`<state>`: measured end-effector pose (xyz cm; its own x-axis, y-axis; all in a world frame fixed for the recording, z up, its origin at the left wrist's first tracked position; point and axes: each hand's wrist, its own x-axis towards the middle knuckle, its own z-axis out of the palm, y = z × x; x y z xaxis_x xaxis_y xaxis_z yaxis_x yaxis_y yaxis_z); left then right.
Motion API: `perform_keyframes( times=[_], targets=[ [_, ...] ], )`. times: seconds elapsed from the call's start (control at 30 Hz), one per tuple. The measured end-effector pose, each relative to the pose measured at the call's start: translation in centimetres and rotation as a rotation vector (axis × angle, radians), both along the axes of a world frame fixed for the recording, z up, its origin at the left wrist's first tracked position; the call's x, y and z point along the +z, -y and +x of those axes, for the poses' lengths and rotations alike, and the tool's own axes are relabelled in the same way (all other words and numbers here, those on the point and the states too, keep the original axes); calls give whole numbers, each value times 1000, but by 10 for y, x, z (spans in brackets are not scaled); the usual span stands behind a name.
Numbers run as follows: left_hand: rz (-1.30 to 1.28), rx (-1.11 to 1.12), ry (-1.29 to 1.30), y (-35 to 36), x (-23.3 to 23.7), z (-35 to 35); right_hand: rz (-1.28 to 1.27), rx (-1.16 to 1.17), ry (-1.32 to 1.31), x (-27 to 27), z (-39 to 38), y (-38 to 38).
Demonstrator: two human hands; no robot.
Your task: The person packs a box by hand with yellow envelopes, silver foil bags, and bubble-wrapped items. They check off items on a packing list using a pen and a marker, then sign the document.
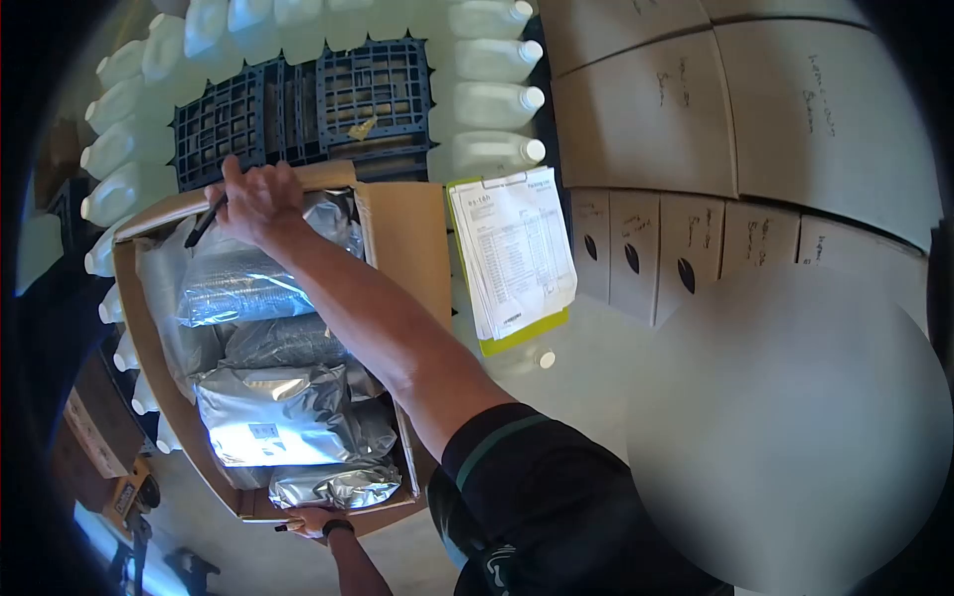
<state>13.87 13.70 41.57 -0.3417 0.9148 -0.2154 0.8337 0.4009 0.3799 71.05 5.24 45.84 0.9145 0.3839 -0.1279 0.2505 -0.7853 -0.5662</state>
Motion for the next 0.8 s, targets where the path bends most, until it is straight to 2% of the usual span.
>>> perform_keyframes(
  times=[0.1, 0.2, 0.23, 0.27, 0.3, 0.33, 0.37, 0.4, 0.43, 0.47, 0.5, 0.53, 0.6, 0.63, 0.7, 0.77, 0.8],
  targets=[
    [31, 169, 182, 2, 21, 10, -5, 8, 19, -3, -1, 0],
    [32, 229, 376, -1, -2, -12, -110, -20, 70, -2, -5, 4],
    [24, 286, 520, 2, -10, -23, -64, 60, 15, -3, -4, 10],
    [8, 388, 732, 7, -19, -36, -56, -46, -60, -22, -8, 7],
    [-7, 507, 993, 16, -29, -44, 99, 23, -29, -29, -7, 14],
    [-16, 631, 1265, 22, -41, -54, 53, -70, -146, 2, -10, 12],
    [-30, 705, 1478, 27, -50, -60, -77, -77, -144, 27, -14, 6],
    [-42, 746, 1651, 34, -58, -67, -155, 43, 111, 14, -13, 9],
    [108, 579, 1313, 35, -44, -37, -145, 6, 54, 0, -4, 9],
    [157, 355, 646, 36, -18, 6, -331, -4, 80, -15, 7, 7],
    [177, 282, 339, 34, 1, 29, -470, -24, 125, -25, 15, 10],
    [177, 253, 231, 33, 18, 49, -395, -72, 168, -38, 20, 10],
    [176, 202, 222, 27, 48, 66, -349, 11, 308, -39, 20, 13],
    [123, 205, 210, 24, 61, 72, -341, 21, 206, -22, 15, 11],
    [262, 213, 417, 26, 37, 62, -346, -22, 291, -16, 6, 7],
    [217, 216, 424, 29, 29, 55, -348, -7, 251, -37, 30, 21],
    [184, 219, 423, 29, 35, 57, -265, 26, 329, -50, 38, 30]
  ],
)
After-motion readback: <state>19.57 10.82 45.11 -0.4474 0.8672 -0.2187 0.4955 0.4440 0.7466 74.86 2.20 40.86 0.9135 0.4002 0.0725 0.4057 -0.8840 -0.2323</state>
